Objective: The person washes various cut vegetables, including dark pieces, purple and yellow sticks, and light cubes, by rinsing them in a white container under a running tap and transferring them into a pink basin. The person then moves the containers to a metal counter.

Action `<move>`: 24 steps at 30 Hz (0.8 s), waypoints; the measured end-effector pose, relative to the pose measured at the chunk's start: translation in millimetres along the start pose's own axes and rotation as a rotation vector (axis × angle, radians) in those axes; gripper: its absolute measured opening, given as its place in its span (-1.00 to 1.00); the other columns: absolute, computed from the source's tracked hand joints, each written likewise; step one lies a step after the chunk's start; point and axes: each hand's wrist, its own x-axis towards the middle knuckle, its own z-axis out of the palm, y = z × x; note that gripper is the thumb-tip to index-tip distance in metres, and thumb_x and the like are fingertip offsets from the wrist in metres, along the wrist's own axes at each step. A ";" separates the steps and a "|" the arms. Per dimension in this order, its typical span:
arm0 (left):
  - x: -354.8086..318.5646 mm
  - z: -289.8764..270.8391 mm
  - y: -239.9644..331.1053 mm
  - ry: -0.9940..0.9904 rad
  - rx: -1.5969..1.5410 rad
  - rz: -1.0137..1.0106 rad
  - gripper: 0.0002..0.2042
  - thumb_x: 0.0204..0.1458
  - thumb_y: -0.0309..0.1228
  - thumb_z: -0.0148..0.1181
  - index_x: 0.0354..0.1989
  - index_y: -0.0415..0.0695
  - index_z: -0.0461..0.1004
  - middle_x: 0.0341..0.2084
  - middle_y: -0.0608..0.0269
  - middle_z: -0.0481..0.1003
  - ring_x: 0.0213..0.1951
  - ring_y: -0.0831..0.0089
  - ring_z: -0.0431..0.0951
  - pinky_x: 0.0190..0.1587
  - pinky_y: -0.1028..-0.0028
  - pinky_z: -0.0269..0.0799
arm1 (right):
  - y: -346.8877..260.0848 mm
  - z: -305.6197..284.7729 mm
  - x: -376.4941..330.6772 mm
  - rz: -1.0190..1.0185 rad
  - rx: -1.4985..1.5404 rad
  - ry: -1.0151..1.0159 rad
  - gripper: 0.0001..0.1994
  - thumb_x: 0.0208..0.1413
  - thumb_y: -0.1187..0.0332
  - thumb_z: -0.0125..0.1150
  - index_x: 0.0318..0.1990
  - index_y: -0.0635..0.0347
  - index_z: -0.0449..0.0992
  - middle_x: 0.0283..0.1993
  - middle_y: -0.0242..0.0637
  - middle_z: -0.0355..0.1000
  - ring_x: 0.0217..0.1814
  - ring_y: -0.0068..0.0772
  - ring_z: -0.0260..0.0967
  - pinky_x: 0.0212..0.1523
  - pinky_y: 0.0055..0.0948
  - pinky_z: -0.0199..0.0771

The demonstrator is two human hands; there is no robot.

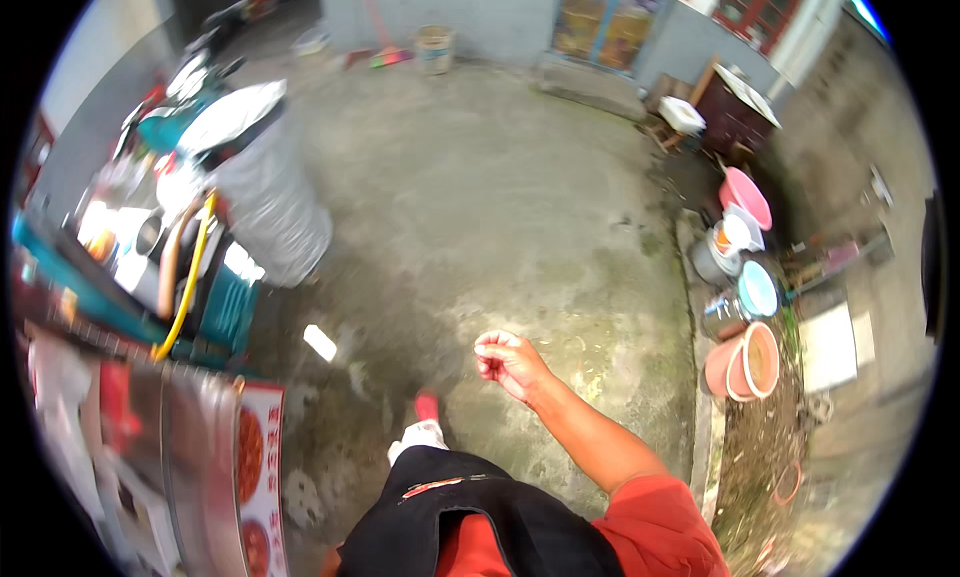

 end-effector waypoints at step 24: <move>18.0 673.7 1048.1 -0.348 0.720 0.555 -0.80 0.02 -0.40 0.00 -0.23 -0.18 0.47 -0.56 0.26 0.49 -0.64 0.49 0.46 -0.64 0.50 0.36 | -330.2 -651.9 48.8 0.257 -0.101 1.335 -0.67 -0.10 0.36 0.18 -0.11 0.17 0.45 -0.44 -0.30 0.43 -0.49 -0.47 0.40 -0.55 -0.49 0.33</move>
